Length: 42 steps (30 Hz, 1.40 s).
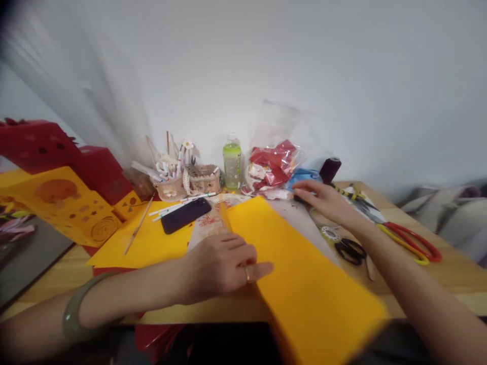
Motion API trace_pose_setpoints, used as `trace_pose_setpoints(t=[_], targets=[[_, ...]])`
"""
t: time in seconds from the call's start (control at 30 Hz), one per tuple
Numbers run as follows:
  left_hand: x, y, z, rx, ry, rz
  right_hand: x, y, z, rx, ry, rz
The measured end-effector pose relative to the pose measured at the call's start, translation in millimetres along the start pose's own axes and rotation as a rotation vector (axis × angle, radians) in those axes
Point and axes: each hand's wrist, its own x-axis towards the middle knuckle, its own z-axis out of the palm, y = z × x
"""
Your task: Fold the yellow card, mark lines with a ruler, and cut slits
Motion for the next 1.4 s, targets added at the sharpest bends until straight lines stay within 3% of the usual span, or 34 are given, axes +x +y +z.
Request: trace_pose_setpoints(t=[0.1, 0.17, 0.23, 0.47, 0.63, 0.73, 0.77, 0.87, 0.9, 0.97, 1.0, 1.07, 1.17, 1.27, 1.4], targets=[[-8.8, -4.8, -2.2, -0.057, 0.315, 0.011, -14.2, -14.5, -6.8, 0.076, -0.038, -0.007], [-17.2, -15.8, -0.1, -0.113, 0.377, -0.015, -23.8, -27.7, -1.8, 0.094, -0.048, -0.005], [-27.9, -31.9, 3.2, -0.122, 0.362, -0.043, -31.6, -39.7, 5.8, 0.098, -0.024, 0.003], [-66.4, -94.6, 16.1, 0.041, 0.155, -0.150, -50.8, -44.4, 25.5, 0.076, 0.201, 0.169], [-68.0, -112.7, 18.1, 0.082, -0.181, -0.064, -78.7, -33.0, 67.2, 0.070, 0.142, 0.206], [-66.4, -116.3, -5.4, 0.138, -0.224, -0.085, -97.4, -28.3, 84.3, 0.043, 0.106, 0.237], [-67.2, -114.6, -16.7, 0.217, -0.181, -0.108, -102.8, -27.2, 86.9, 0.035, 0.098, 0.251], [-74.4, -89.5, -44.3, 0.382, 0.166, -0.209, -114.7, -26.3, 89.2, 0.024, 0.080, 0.283], [-77.9, -73.5, -46.9, 0.339, 0.266, -0.222, -117.1, -26.9, 89.1, 0.025, 0.074, 0.290], [-85.6, -34.4, -39.0, 0.124, 0.289, -0.138, -119.4, -29.6, 88.0, 0.031, 0.059, 0.304], [-89.4, -14.5, -29.3, 0.024, 0.163, -0.084, -119.8, -31.4, 86.9, 0.039, 0.047, 0.307], [-95.8, 17.8, -4.1, -0.057, -0.137, -0.115, -119.9, -35.6, 82.6, 0.072, 0.020, 0.292], [-101.8, 34.7, 26.7, -0.054, -0.369, -0.308, -122.7, -39.5, 70.0, 0.177, -0.022, 0.239], [-102.8, 24.4, 30.7, -0.122, -0.447, -0.319, -130.1, -34.0, 52.7, 0.155, 0.037, 0.179], [-99.6, 10.1, 11.7, -0.230, -0.466, -0.274, -138.4, -11.4, 36.0, -0.082, 0.124, -0.039]])
